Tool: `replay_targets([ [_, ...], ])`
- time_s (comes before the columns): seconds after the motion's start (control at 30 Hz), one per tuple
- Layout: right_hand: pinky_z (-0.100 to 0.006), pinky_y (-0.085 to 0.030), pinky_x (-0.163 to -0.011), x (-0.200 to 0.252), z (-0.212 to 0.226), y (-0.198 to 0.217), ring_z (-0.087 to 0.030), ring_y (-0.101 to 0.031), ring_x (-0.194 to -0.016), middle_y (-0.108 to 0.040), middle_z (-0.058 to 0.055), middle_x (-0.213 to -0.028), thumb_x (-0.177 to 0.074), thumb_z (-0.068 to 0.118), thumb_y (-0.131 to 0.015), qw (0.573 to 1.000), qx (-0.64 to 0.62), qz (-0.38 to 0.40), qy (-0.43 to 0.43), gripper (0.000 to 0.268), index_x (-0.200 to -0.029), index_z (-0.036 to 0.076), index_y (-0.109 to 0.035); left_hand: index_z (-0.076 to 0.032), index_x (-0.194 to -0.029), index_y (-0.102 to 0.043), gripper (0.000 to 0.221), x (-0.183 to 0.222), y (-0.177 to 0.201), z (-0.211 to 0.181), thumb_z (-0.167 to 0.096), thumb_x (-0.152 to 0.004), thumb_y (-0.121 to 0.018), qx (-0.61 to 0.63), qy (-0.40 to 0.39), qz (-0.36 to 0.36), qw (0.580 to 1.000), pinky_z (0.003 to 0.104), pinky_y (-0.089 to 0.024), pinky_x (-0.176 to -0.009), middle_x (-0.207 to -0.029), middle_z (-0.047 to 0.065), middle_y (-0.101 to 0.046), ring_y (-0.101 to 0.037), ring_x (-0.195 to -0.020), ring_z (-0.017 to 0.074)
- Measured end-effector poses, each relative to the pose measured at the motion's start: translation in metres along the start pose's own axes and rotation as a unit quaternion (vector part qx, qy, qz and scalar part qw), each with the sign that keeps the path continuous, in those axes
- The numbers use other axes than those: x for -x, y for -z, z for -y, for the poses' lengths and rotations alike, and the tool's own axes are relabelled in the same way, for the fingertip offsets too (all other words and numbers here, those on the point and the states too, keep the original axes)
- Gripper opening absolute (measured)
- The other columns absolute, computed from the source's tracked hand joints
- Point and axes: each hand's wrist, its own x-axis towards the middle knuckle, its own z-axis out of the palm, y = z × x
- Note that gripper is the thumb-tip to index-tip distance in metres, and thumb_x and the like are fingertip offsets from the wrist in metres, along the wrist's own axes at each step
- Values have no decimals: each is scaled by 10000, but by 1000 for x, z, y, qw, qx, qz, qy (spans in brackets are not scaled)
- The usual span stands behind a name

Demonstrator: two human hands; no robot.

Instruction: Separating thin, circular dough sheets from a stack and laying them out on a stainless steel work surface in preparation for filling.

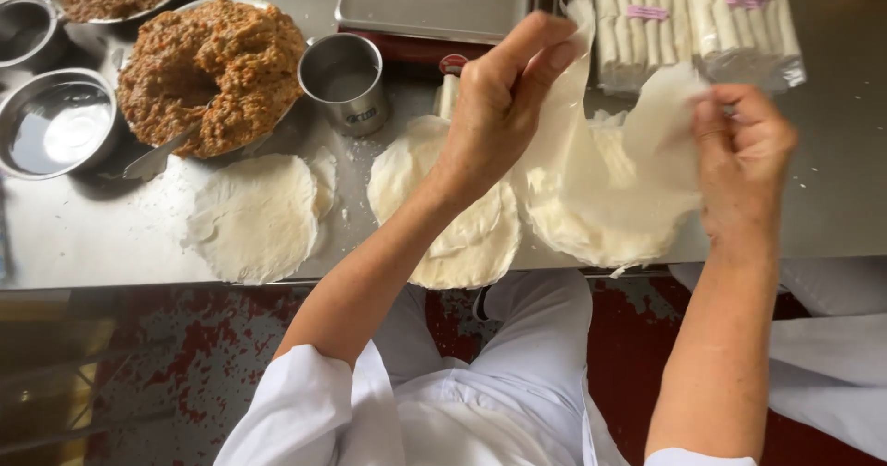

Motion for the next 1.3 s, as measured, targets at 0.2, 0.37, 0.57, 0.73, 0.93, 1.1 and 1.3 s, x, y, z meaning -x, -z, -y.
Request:
replay_targets([
  [0.2, -375, -563, -894, 17, -65, 5, -274, -655, -1085, -700, -145, -1174, -984, 32, -681, 964, 235, 89, -82, 188, -1171, 50, -694, -142, -862, -525, 116, 41, -30, 110, -139, -969, -482, -172, 253, 69, 950, 363, -329, -624, -676, 61, -482, -360, -650, 255],
  [0.37, -449, -536, -841, 39, -52, -9, -362, -630, -962, -591, -194, -1119, -1001, -61, -664, 930, 340, -34, 139, 143, -1141, -37, -670, -178, -922, -561, 120, 29, -39, 98, -175, -1001, -470, -189, 280, 41, 940, 423, -419, -654, -750, 72, -650, -585, -689, 281],
  [0.57, -458, -552, -846, 75, -44, -70, -367, -652, -991, -597, -126, -1061, -1005, 29, -661, 921, 348, 41, 170, 46, -1031, 24, -699, -198, -990, -550, 68, 27, -56, 118, -179, -1027, -496, -189, 266, 64, 943, 489, -500, -743, -784, 128, -682, -695, -796, 405],
  [0.73, -400, -468, -857, 85, -85, -76, -305, -526, -957, -621, -92, -1169, -1071, 113, -626, 915, 335, 22, 224, 176, -1215, 73, -718, -72, -880, -604, 134, 6, -36, 96, -127, -978, -532, -122, 284, 3, 951, 357, -485, -640, -865, 102, -732, -653, -789, 238],
  [0.93, -406, -497, -833, 84, -91, -78, -314, -497, -966, -627, -34, -1116, -1063, 157, -632, 913, 352, 23, 204, 223, -1252, 97, -736, -143, -759, -582, 174, -9, -13, 152, -58, -909, -562, 19, 294, -58, 954, 274, -330, -357, -685, 7, -520, -444, -566, 99],
  [1.1, -376, -489, -765, 81, -88, -83, -297, -537, -915, -676, -24, -1043, -937, 63, -809, 896, 378, -12, 234, 129, -1064, 87, -799, -196, -657, -267, 340, -67, 8, 63, 41, -854, -409, 113, 174, -102, 973, 305, -136, -426, -568, -58, -181, -155, -501, 76],
  [1.3, -262, -578, -837, 75, -58, -43, -154, -636, -992, -584, -61, -1207, -1115, 362, -384, 983, -35, -175, 38, 341, -1310, 127, -537, -256, -1345, -570, 502, 4, -105, 106, 11, -922, -604, -350, -83, 236, 903, 474, -628, -628, -915, 22, -767, -781, -784, 258],
])
